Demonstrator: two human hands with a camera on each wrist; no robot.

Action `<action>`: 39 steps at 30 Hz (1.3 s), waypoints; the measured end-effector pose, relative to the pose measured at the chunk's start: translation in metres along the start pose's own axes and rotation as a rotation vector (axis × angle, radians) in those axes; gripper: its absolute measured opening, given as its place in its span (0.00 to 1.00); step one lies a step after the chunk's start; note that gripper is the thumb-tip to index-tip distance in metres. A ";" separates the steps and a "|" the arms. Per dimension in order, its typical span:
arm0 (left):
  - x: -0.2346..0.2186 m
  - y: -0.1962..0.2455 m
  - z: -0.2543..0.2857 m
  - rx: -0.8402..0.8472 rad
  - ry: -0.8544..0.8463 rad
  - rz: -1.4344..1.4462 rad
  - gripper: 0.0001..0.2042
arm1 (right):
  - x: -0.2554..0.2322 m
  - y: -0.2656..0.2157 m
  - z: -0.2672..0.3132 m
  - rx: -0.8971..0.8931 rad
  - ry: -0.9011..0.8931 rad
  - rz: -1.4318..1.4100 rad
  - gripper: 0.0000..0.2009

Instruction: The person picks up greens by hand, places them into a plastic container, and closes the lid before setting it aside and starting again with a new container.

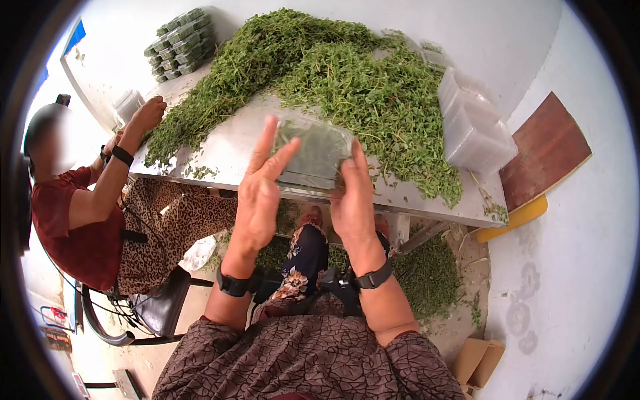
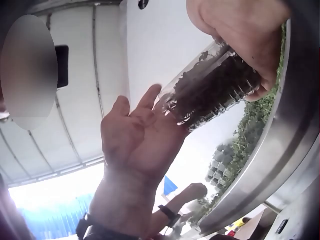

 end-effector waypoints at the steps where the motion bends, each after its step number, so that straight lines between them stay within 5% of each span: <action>1: 0.000 0.002 -0.003 -0.040 -0.062 0.112 0.35 | -0.005 0.000 -0.003 0.000 -0.002 0.001 0.24; 8: 0.021 -0.018 0.014 -0.247 0.222 0.582 0.49 | -0.002 -0.002 -0.005 -0.072 -0.086 -0.202 0.23; 18: 0.011 -0.038 0.014 -0.412 0.418 0.663 0.33 | -0.006 -0.001 0.003 -0.132 -0.177 0.097 0.26; 19: 0.005 -0.043 0.014 -0.417 0.425 0.660 0.33 | -0.017 -0.004 -0.002 -0.141 -0.065 0.155 0.28; 21: -0.007 -0.043 0.011 -0.279 0.418 0.475 0.30 | -0.020 -0.020 -0.006 -0.227 -0.017 0.228 0.33; 25: -0.013 -0.036 0.011 -0.288 0.440 0.436 0.29 | -0.016 -0.035 -0.002 -0.379 -0.001 0.243 0.32; 28: 0.003 -0.035 0.008 -0.195 0.265 0.461 0.29 | 0.005 -0.020 0.020 -0.283 -0.189 0.741 0.34; 29: 0.002 -0.038 0.008 -0.194 0.269 0.463 0.29 | -0.016 0.001 0.014 -0.416 -0.269 0.801 0.35; 35: -0.003 -0.037 0.010 -0.079 0.277 0.282 0.33 | 0.010 -0.014 0.023 -0.343 -0.325 0.682 0.34; 39: -0.006 -0.042 0.008 -0.227 0.237 0.366 0.32 | 0.018 -0.020 0.027 -0.293 -0.351 0.621 0.34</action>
Point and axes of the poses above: each hand's wrist, its own z-axis away from the middle knuckle, its own x-axis out of the palm, y = z × x, the point moved 5 cm from there along -z, towards the middle knuckle, and after that the axes turned 9 degrees about y, right-handed, at the moved point
